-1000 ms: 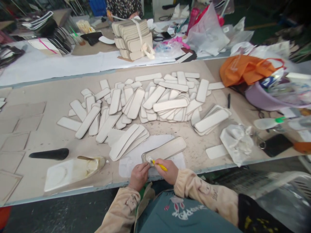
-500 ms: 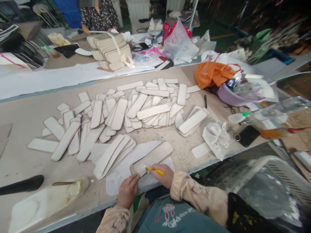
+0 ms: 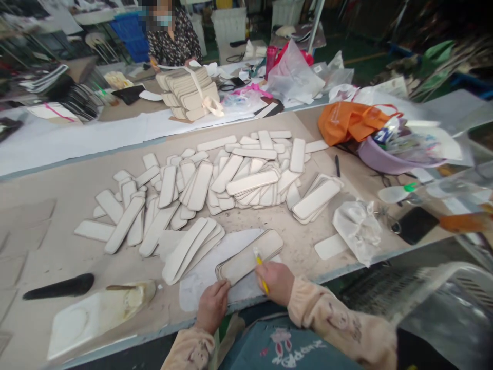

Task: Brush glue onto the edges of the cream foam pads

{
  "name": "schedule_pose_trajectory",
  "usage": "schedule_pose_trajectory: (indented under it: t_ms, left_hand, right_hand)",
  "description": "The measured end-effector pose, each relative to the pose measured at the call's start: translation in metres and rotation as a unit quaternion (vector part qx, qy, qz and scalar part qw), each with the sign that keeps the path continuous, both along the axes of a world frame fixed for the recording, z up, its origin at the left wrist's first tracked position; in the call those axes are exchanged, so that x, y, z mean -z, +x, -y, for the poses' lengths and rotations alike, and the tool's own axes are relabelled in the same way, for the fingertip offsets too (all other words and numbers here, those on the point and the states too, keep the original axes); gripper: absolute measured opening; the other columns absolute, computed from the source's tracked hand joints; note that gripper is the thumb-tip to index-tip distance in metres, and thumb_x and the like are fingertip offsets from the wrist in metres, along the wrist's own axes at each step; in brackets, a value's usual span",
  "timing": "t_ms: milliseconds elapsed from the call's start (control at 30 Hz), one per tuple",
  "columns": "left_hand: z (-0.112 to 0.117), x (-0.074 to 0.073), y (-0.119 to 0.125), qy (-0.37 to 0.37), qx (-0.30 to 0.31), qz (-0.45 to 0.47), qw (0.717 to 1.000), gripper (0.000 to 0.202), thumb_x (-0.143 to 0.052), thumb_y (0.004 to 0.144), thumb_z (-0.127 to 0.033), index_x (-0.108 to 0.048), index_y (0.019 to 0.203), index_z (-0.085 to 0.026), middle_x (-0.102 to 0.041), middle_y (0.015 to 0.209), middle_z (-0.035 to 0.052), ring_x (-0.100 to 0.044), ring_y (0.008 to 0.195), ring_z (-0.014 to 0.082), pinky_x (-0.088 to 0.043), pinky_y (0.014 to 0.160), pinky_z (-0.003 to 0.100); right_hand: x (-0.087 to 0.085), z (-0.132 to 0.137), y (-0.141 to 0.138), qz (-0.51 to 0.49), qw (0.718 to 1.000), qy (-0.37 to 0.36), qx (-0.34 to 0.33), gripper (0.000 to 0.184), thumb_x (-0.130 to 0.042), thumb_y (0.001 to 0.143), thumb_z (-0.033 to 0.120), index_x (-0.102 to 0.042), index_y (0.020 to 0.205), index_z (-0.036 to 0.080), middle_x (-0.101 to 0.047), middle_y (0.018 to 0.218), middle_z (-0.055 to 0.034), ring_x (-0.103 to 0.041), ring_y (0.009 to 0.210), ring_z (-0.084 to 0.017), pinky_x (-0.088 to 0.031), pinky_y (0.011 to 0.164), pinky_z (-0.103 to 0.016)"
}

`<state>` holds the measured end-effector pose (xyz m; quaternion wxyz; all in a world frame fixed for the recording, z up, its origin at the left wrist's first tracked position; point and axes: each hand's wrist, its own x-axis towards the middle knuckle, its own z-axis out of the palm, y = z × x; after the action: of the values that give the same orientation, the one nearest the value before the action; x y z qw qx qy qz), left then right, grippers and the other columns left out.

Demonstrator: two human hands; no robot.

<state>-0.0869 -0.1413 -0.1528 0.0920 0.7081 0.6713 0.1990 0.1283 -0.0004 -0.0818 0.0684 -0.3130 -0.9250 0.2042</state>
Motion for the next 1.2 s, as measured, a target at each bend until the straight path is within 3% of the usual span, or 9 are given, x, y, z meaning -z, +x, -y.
schedule_pose_trajectory:
  t_ms: [67,133,200,267,467,567,700,900,1200]
  left_hand:
    - [-0.001,-0.01,0.005,-0.025,-0.007,0.015,1.0,0.031,-0.045,0.081,-0.011,-0.062,0.104,-0.024,-0.066,0.1,0.0075,-0.063,0.087,0.019,-0.055,0.075,0.034]
    - [-0.002,-0.021,0.008,-0.052,-0.015,0.054,0.997,0.03,-0.046,0.082,-0.011,-0.061,0.105,-0.023,-0.065,0.099,0.0081,-0.062,0.089,0.0185,-0.054,0.077,0.033]
    - [-0.006,-0.032,0.006,-0.059,-0.041,0.096,0.993,0.025,-0.05,0.082,-0.016,-0.06,0.105,-0.022,-0.063,0.097,0.0083,-0.061,0.089,0.0174,-0.054,0.078,0.031]
    - [-0.01,-0.042,-0.005,-0.037,-0.092,0.101,0.99,0.022,-0.053,0.083,-0.023,-0.059,0.104,-0.021,-0.062,0.097,0.009,-0.061,0.088,0.0174,-0.054,0.077,0.031]
    - [-0.04,-0.05,-0.088,0.025,-0.259,-0.033,0.965,0.031,-0.057,0.082,-0.034,-0.061,0.108,-0.018,-0.062,0.102,0.012,-0.057,0.098,0.0251,-0.048,0.084,0.043]
    - [-0.057,-0.044,-0.123,-0.052,-0.254,-0.011,0.966,0.026,-0.058,0.081,-0.032,-0.066,0.101,-0.017,-0.065,0.101,0.0114,-0.059,0.096,0.0238,-0.046,0.086,0.041]
    - [-0.063,-0.042,-0.143,-0.093,-0.229,0.032,0.969,0.021,-0.055,0.083,-0.031,-0.069,0.093,-0.02,-0.068,0.096,0.0071,-0.062,0.09,0.0201,-0.048,0.085,0.035]
    - [-0.058,-0.047,-0.155,-0.123,-0.222,0.081,0.964,0.029,-0.046,0.086,-0.037,-0.07,0.091,-0.021,-0.07,0.098,0.0032,-0.063,0.092,0.0169,-0.048,0.086,0.03]
    - [-0.066,-0.049,-0.157,-0.156,-0.217,0.076,0.961,0.025,-0.055,0.079,-0.04,-0.072,0.083,-0.022,-0.069,0.098,0.0047,-0.063,0.09,0.0201,-0.048,0.084,0.035]
  right_hand:
    - [-0.003,0.014,-0.011,-0.081,0.991,-0.056,-0.093,0.017,-0.044,0.085,0.021,-0.06,0.081,0.017,-0.063,0.066,-0.0049,-0.058,0.064,-0.016,-0.045,0.06,-0.025]
    - [-0.006,0.018,-0.009,-0.175,0.97,-0.118,-0.119,0.02,-0.041,0.088,0.021,-0.06,0.092,0.019,-0.066,0.075,-0.004,-0.061,0.069,-0.015,-0.048,0.065,-0.026]
    - [-0.006,0.01,0.001,-0.262,0.954,-0.13,-0.058,0.02,-0.043,0.088,0.02,-0.058,0.101,0.019,-0.068,0.089,-0.0067,-0.064,0.08,-0.016,-0.05,0.072,-0.027]
    - [-0.006,-0.005,0.017,-0.299,0.944,-0.139,0.025,0.018,-0.048,0.087,0.021,-0.058,0.101,0.021,-0.068,0.086,-0.0059,-0.065,0.074,-0.017,-0.052,0.066,-0.025]
    - [-0.015,-0.036,0.055,-0.266,0.93,-0.175,0.181,0.017,-0.05,0.085,0.033,-0.059,0.095,0.023,-0.063,0.073,-0.0021,-0.062,0.06,-0.016,-0.051,0.055,-0.024]
    - [-0.019,-0.035,0.055,-0.27,0.927,-0.17,0.199,0.016,-0.049,0.086,0.033,-0.058,0.096,0.024,-0.061,0.07,-0.0015,-0.061,0.059,-0.015,-0.051,0.054,-0.024]
    - [-0.022,-0.03,0.048,-0.275,0.926,-0.176,0.189,0.017,-0.047,0.087,0.033,-0.058,0.096,0.023,-0.061,0.07,-0.0017,-0.06,0.059,-0.015,-0.051,0.054,-0.023]
    - [-0.026,-0.032,0.047,-0.287,0.923,-0.183,0.181,0.018,-0.049,0.086,0.032,-0.058,0.098,0.023,-0.064,0.077,-0.0028,-0.062,0.064,-0.015,-0.051,0.059,-0.023]
    - [-0.03,-0.03,0.045,-0.288,0.924,-0.18,0.175,0.015,-0.049,0.087,0.028,-0.057,0.099,0.023,-0.062,0.081,-0.0018,-0.062,0.068,-0.013,-0.05,0.063,-0.022]
